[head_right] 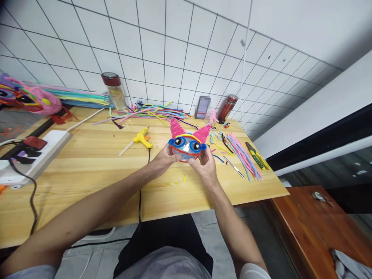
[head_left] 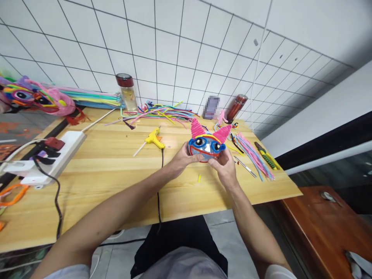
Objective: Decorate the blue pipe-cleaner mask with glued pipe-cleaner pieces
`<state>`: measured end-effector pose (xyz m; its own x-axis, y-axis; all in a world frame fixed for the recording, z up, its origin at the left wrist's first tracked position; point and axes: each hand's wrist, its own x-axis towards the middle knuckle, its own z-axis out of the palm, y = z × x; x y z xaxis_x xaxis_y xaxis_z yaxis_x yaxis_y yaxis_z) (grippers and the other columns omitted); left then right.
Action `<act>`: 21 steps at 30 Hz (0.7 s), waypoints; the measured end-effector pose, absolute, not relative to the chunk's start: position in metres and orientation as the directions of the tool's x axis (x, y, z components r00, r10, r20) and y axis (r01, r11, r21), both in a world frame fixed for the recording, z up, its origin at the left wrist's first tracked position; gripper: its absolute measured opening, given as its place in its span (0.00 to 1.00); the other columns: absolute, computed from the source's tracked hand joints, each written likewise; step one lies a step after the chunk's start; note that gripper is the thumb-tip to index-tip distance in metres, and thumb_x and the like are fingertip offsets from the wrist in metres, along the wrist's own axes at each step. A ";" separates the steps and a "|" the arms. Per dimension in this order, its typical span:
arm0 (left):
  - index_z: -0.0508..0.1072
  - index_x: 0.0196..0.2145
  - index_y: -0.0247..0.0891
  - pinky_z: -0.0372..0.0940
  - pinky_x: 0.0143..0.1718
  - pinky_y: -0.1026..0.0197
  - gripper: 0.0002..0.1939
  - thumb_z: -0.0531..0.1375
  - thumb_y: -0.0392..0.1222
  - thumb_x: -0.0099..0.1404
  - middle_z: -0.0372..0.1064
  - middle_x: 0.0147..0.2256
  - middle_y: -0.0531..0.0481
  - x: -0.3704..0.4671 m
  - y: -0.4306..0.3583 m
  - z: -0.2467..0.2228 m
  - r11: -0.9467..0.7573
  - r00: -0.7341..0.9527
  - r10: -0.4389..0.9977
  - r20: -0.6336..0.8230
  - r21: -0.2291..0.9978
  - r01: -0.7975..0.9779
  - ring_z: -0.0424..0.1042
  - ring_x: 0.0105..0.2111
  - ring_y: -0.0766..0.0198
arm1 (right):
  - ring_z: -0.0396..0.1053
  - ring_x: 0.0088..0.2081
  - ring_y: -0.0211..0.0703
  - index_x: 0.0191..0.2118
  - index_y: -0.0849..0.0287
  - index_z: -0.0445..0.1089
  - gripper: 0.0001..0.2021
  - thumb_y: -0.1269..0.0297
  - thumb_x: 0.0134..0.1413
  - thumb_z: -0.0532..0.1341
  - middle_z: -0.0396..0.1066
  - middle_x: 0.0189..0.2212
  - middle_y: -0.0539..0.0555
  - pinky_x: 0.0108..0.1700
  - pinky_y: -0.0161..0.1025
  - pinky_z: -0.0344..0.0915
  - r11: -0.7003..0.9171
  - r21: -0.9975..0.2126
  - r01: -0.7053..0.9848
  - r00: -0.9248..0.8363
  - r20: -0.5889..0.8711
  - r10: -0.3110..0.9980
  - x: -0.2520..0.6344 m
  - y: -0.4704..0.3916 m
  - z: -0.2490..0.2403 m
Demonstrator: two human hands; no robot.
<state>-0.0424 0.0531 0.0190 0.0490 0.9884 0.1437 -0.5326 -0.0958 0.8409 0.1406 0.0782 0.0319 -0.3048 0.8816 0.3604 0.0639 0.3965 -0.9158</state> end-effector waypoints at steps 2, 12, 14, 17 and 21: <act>0.72 0.53 0.36 0.69 0.57 0.50 0.45 0.82 0.57 0.43 0.77 0.52 0.39 -0.048 0.055 0.025 -0.110 0.080 0.981 0.176 0.850 -0.516 0.77 0.53 0.49 | 0.73 0.62 0.60 0.60 0.51 0.67 0.40 0.34 0.48 0.73 0.75 0.59 0.62 0.65 0.58 0.70 0.402 -0.914 0.049 -0.345 0.362 0.866 0.139 0.084 0.041; 0.73 0.57 0.40 0.68 0.63 0.45 0.44 0.80 0.59 0.47 0.81 0.51 0.42 -0.119 0.056 0.075 -0.418 -0.240 0.905 0.351 0.839 -0.349 0.77 0.58 0.45 | 0.73 0.62 0.57 0.68 0.54 0.64 0.36 0.39 0.61 0.66 0.72 0.64 0.64 0.61 0.55 0.72 0.432 -0.887 0.163 -0.470 0.316 0.824 0.091 0.122 0.030; 0.73 0.56 0.43 0.69 0.63 0.48 0.45 0.82 0.57 0.43 0.81 0.51 0.44 -0.149 0.059 0.078 -0.533 -0.385 0.823 0.417 0.800 -0.275 0.78 0.57 0.47 | 0.75 0.60 0.55 0.66 0.58 0.66 0.31 0.50 0.63 0.66 0.75 0.61 0.64 0.61 0.52 0.71 0.452 -0.805 0.384 -0.538 0.203 0.818 0.062 0.124 0.023; 0.73 0.52 0.44 0.70 0.62 0.50 0.41 0.82 0.57 0.44 0.80 0.53 0.46 -0.190 0.065 0.065 -0.625 -0.568 0.701 0.432 0.756 -0.196 0.77 0.58 0.50 | 0.72 0.62 0.56 0.65 0.61 0.68 0.27 0.56 0.65 0.65 0.75 0.61 0.65 0.65 0.50 0.66 0.551 -0.532 0.643 -0.617 0.067 0.784 0.009 0.122 0.021; 0.71 0.50 0.43 0.71 0.59 0.51 0.42 0.83 0.54 0.41 0.78 0.53 0.46 -0.225 0.074 0.031 -0.624 -0.697 0.624 0.352 0.761 -0.175 0.78 0.53 0.54 | 0.68 0.63 0.62 0.64 0.66 0.68 0.28 0.54 0.65 0.65 0.74 0.60 0.71 0.66 0.53 0.62 0.610 -0.303 0.732 -0.641 -0.006 0.767 -0.053 0.119 0.017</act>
<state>-0.2252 0.0744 0.0312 -0.6974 0.6245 0.3516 -0.1755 -0.6245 0.7611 -0.0534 0.1186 0.0170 -0.6414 0.7672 -0.0059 0.7322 0.6099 -0.3031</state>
